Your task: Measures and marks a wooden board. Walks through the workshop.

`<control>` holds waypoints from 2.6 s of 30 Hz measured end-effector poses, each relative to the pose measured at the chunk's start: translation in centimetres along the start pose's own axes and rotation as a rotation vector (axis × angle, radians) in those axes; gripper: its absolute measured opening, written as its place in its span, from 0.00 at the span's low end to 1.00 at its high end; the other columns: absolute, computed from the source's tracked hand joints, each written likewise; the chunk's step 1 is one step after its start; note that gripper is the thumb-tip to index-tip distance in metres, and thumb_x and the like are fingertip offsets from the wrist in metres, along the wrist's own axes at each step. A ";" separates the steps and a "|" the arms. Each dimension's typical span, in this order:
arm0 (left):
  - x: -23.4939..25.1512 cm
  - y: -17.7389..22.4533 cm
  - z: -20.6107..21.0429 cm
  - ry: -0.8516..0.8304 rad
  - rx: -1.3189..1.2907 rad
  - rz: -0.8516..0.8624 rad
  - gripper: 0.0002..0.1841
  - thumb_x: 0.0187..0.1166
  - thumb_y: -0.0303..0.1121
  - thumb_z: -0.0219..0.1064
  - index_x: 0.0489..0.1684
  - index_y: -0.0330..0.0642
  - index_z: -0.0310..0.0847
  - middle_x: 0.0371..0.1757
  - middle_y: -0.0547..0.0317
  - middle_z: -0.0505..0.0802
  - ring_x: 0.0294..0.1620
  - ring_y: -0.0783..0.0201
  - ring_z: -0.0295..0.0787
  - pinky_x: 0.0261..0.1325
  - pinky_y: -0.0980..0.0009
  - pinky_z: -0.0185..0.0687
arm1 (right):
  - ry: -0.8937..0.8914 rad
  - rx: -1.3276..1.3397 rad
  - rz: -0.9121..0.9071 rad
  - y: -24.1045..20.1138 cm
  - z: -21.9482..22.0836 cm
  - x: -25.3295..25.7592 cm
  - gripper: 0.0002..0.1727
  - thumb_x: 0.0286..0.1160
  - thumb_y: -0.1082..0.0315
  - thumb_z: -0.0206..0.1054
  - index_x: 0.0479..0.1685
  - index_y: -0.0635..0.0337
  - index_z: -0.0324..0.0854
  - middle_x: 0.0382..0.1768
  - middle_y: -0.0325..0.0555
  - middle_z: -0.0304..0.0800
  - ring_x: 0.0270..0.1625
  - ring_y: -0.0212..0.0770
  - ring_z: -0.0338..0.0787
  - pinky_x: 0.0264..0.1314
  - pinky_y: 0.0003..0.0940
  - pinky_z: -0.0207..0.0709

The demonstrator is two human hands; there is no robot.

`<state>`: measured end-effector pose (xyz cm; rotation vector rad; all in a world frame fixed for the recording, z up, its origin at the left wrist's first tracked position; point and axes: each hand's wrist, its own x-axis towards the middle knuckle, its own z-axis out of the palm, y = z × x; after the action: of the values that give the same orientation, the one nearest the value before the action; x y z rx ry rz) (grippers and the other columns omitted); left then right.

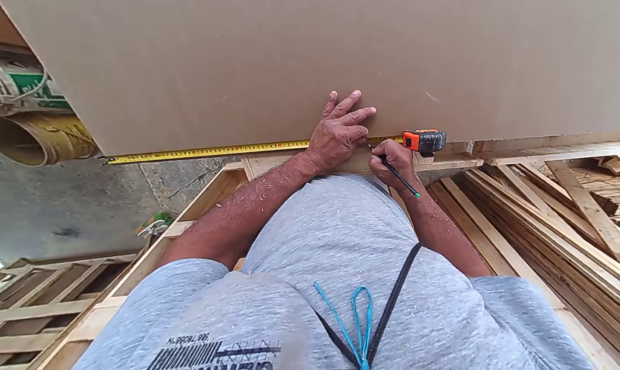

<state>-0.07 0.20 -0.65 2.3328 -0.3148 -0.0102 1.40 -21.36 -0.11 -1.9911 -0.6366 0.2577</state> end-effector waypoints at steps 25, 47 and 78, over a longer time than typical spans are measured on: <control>0.1 0.3 -0.5 -0.015 0.028 0.011 0.09 0.80 0.34 0.67 0.35 0.51 0.95 0.78 0.64 0.86 0.92 0.49 0.61 0.94 0.35 0.35 | -0.124 0.139 0.053 -2.1 -2.1 0.2 0.07 0.64 0.72 0.65 0.21 0.59 0.82 0.18 0.39 0.82 0.20 0.28 0.78 0.20 0.26 0.70; -24.0 -9.8 -28.8 0.633 0.485 -0.297 0.14 0.85 0.48 0.66 0.45 0.50 0.91 0.51 0.57 0.93 0.68 0.54 0.83 0.76 0.54 0.76 | -0.376 -0.393 0.141 -15.5 6.1 12.7 0.27 0.56 0.45 0.82 0.48 0.54 0.88 0.37 0.42 0.93 0.34 0.40 0.92 0.36 0.46 0.90; -19.8 -54.1 -65.9 -0.596 -0.333 -0.711 0.38 0.83 0.65 0.55 0.86 0.49 0.67 0.56 0.46 0.94 0.56 0.50 0.94 0.65 0.40 0.85 | -0.617 0.337 0.449 -34.3 63.0 52.4 0.20 0.74 0.53 0.75 0.50 0.62 0.88 0.43 0.53 0.93 0.49 0.49 0.92 0.59 0.56 0.83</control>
<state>-0.51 87.48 6.08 1.9457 0.2334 -1.0294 6.76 67.26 3.43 -1.6930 -0.4673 1.2025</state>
